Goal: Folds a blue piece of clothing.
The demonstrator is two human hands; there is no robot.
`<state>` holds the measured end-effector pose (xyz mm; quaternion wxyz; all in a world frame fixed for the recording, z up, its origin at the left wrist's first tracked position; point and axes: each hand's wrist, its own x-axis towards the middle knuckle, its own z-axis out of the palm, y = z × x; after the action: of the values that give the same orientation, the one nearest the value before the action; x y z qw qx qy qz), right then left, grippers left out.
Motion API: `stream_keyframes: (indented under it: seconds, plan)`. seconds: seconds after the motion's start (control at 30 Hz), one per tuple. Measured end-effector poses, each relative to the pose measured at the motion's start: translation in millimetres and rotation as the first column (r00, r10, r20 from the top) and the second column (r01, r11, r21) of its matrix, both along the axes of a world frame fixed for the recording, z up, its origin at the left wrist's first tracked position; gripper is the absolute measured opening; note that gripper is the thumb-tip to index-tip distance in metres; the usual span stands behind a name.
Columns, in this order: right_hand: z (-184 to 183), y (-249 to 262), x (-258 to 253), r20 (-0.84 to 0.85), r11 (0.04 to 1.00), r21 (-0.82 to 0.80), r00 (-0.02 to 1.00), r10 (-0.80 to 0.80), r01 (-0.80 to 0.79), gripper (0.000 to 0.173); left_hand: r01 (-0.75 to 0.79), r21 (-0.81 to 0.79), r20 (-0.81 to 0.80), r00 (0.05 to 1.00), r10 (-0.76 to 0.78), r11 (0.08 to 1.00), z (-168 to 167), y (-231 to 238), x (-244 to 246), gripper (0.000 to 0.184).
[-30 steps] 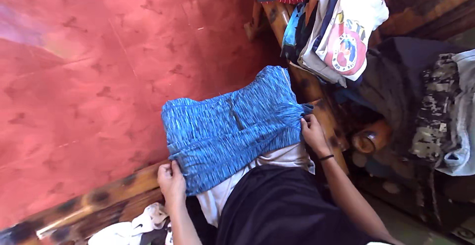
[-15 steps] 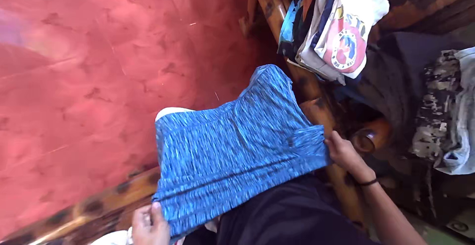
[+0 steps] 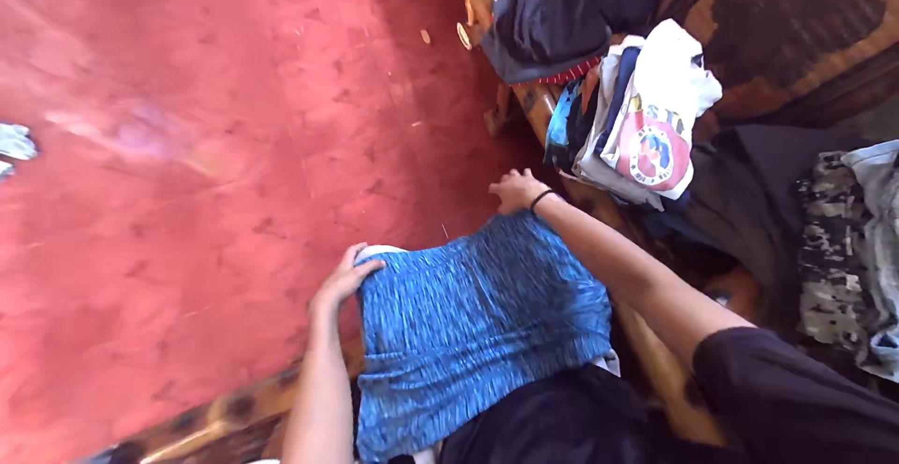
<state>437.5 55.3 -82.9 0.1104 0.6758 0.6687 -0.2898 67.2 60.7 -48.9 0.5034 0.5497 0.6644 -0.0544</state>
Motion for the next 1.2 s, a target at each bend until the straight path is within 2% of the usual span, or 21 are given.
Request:
stream_keyframes:
  seconds: [0.07, 0.13, 0.27, 0.33, 0.4, 0.5, 0.57, 0.63, 0.73, 0.77, 0.83, 0.9, 0.97, 1.1, 1.17, 1.2]
  plan:
    - [-1, 22, -14, 0.118, 0.965, -0.260, 0.992, 0.051, -0.019, 0.048, 0.095, 0.055, 0.050, 0.994, -0.098, 0.994, -22, 14, -26, 0.070]
    - [-7, 39, -28, 0.157, 0.917, -0.394, 0.979, 0.130, -0.059, 0.044, 0.108, 0.088, 0.061, 0.992, -0.113, 0.990, -31, 20, -48, 0.071]
    - [-15, 46, -48, 0.219, 0.875, -0.483, 0.962, 0.161, -0.037, 0.038, 0.100, 0.070, 0.078, 0.991, -0.105, 0.993, -22, 3, -70, 0.063]
    - [-23, 48, -52, 0.242, 0.871, -0.491, 0.958, 0.157, -0.019, 0.038, 0.134, 0.093, 0.134, 0.980, -0.145, 0.987, -22, 0, -83, 0.045]
    - [-28, 50, -52, 0.242, 0.878, -0.477, 0.955, 0.171, -0.037, 0.038, 0.246, 0.079, 0.091, 0.963, -0.253, 0.966, -18, 1, -90, 0.029]
    - [-27, 57, -37, 0.199, 0.948, -0.315, 0.973, 0.118, -0.050, 0.033, 0.360, 0.139, -0.077, 0.933, -0.352, 0.923, -13, -2, -92, 0.024]
    - [-18, 61, -10, 0.113, 0.992, -0.117, 0.991, 0.064, -0.051, 0.027, 0.345, 0.309, -0.169, 0.937, -0.306, 0.886, -7, -15, -92, 0.021]
    - [6, 48, 19, 0.043, 0.994, 0.078, 0.997, 0.068, -0.071, 0.024, 0.331, 0.527, -0.217, 0.943, -0.253, 0.783, -7, -39, -97, 0.014]
    - [46, -9, 54, -0.005, 0.902, 0.417, 0.992, 0.123, -0.110, 0.018, 0.376, 0.755, -0.329, 0.926, -0.187, 0.537, -15, -83, -103, 0.011]
    - [58, -34, 62, 0.011, 0.862, 0.493, 0.991, 0.130, -0.119, 0.017, 0.398, 0.779, -0.374, 0.915, -0.150, 0.485, -17, -99, -103, 0.012]
    - [73, -86, 75, 0.065, 0.800, 0.584, 0.990, 0.123, -0.138, 0.015, 0.425, 0.781, -0.425, 0.899, -0.108, 0.458, -21, -129, -102, 0.013]
    - [74, -138, 81, 0.101, 0.807, 0.575, 0.991, 0.091, -0.133, 0.018, 0.441, 0.764, -0.445, 0.889, -0.110, 0.471, -29, -154, -102, 0.015]
    - [59, -185, 84, 0.130, 0.849, 0.518, 0.991, 0.040, -0.102, 0.021, 0.439, 0.730, -0.450, 0.885, -0.116, 0.524, -38, -171, -104, 0.013]
    - [36, -240, 76, 0.111, 0.937, 0.349, 0.991, -0.071, 0.028, 0.020, 0.387, 0.670, -0.447, 0.892, -0.072, 0.634, -43, -179, -109, 0.010]
    - [30, -250, 68, 0.094, 0.943, 0.322, 0.988, -0.126, 0.089, 0.022, 0.360, 0.557, -0.461, 0.884, -0.081, 0.748, -32, -174, -110, 0.012]
    - [29, -251, 65, 0.084, 0.946, 0.300, 0.985, -0.152, 0.121, 0.026, 0.345, 0.421, -0.477, 0.871, -0.119, 0.839, -22, -167, -106, 0.018]
